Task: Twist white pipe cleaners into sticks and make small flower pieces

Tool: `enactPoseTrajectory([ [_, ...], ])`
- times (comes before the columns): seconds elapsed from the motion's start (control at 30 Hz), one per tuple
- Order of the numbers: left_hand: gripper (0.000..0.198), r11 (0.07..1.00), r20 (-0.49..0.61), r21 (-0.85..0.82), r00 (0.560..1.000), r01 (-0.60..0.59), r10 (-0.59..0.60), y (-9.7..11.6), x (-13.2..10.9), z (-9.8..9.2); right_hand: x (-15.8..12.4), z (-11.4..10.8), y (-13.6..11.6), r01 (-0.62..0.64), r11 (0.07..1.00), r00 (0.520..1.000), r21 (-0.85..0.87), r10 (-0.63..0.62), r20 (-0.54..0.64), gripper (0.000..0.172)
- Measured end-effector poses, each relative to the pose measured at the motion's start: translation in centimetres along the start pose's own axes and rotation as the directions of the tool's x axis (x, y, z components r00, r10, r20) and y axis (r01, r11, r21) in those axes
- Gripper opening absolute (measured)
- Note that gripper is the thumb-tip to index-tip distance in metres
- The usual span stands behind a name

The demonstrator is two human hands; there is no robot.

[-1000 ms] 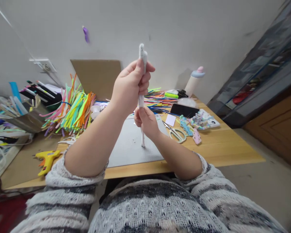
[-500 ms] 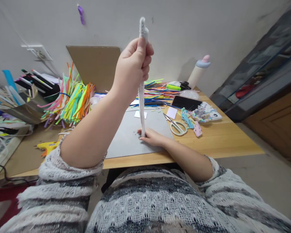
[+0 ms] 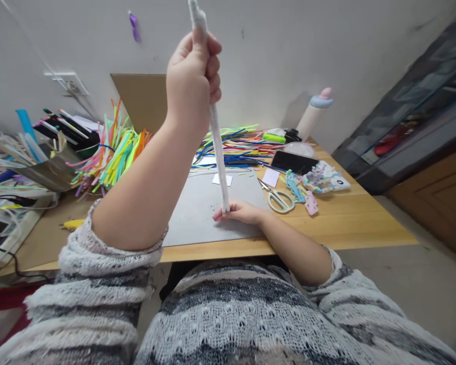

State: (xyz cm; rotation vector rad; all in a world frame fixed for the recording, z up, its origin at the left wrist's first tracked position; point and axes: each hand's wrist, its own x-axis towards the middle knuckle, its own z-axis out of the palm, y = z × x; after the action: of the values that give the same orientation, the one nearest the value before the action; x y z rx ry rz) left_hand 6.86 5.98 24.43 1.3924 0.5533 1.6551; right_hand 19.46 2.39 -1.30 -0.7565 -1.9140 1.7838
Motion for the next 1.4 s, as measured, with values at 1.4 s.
enactPoseTrajectory([
  [1.4, 0.038, 0.943, -0.297, -0.229, 0.906, 0.24, -0.302, -2.6, 0.8, -7.3, 0.3, 4.5, -5.4, 0.031, 0.759, 0.993, 0.65, 0.05, -0.105, 0.044],
])
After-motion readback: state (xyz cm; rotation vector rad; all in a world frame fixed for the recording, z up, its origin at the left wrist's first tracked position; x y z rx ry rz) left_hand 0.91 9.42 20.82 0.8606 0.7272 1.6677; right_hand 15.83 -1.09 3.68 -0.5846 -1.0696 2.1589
